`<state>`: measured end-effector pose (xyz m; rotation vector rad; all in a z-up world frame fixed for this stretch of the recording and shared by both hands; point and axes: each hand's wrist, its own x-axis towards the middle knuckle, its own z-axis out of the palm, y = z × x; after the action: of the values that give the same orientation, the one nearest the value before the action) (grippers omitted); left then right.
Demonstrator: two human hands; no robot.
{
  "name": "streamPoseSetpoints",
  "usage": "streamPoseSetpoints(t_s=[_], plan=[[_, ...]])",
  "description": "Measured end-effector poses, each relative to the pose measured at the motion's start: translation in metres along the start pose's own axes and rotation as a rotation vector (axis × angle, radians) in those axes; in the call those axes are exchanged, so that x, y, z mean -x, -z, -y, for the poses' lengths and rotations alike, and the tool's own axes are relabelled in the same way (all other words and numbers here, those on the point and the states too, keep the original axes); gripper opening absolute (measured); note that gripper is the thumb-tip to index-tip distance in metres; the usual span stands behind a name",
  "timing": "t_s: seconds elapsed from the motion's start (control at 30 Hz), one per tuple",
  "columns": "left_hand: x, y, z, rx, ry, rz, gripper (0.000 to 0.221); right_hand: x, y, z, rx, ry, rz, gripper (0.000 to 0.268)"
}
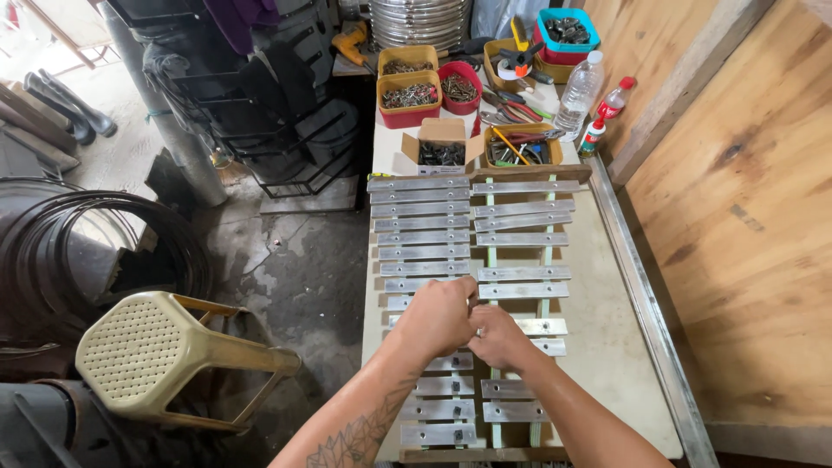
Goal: Assembling a glockenspiel by placing metal bars onto a frame and securing them with a screwdriver.
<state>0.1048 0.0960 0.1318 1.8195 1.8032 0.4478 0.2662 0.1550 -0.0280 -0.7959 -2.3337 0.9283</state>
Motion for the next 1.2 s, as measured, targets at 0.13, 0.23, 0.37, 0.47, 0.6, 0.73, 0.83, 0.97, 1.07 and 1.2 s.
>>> streamPoseSetpoints(t_s=[0.13,0.23,0.37,0.47,0.6,0.73,0.83,0.97,1.07,1.2], plan=[[0.009,0.024,-0.016,-0.016,0.026,0.02,0.026,0.002,0.013,0.034,-0.25,-0.167,0.008,0.019],[0.036,0.062,-0.054,-0.071,0.089,0.021,0.04,0.012,-0.007,-0.007,-0.293,-0.274,-0.05,0.025],[0.034,0.061,-0.057,-0.194,0.112,0.014,0.048,0.008,-0.006,-0.005,-0.212,-0.246,-0.068,0.028],[0.03,0.047,-0.049,-0.258,0.118,-0.001,0.051,0.008,-0.007,-0.01,-0.245,-0.173,-0.119,0.028],[0.031,0.042,-0.052,-0.234,0.104,-0.015,0.048,0.011,-0.017,-0.033,-0.274,-0.124,-0.141,0.024],[0.033,0.042,-0.055,-0.228,0.093,-0.025,0.045,0.015,-0.029,-0.052,-0.269,-0.073,-0.156,0.017],[0.032,0.039,-0.054,-0.23,0.082,-0.026,0.044,0.016,-0.026,-0.052,-0.275,-0.085,-0.154,0.024],[0.018,0.02,-0.038,-0.25,0.061,-0.047,0.037,0.012,-0.026,-0.049,-0.26,-0.078,-0.179,0.022],[0.005,-0.003,-0.018,-0.271,0.016,-0.057,0.03,0.011,-0.022,-0.033,-0.221,-0.064,-0.132,0.016],[0.007,0.006,-0.018,-0.251,-0.075,-0.024,0.022,0.003,0.019,0.05,-0.437,-0.156,-0.087,0.018]])
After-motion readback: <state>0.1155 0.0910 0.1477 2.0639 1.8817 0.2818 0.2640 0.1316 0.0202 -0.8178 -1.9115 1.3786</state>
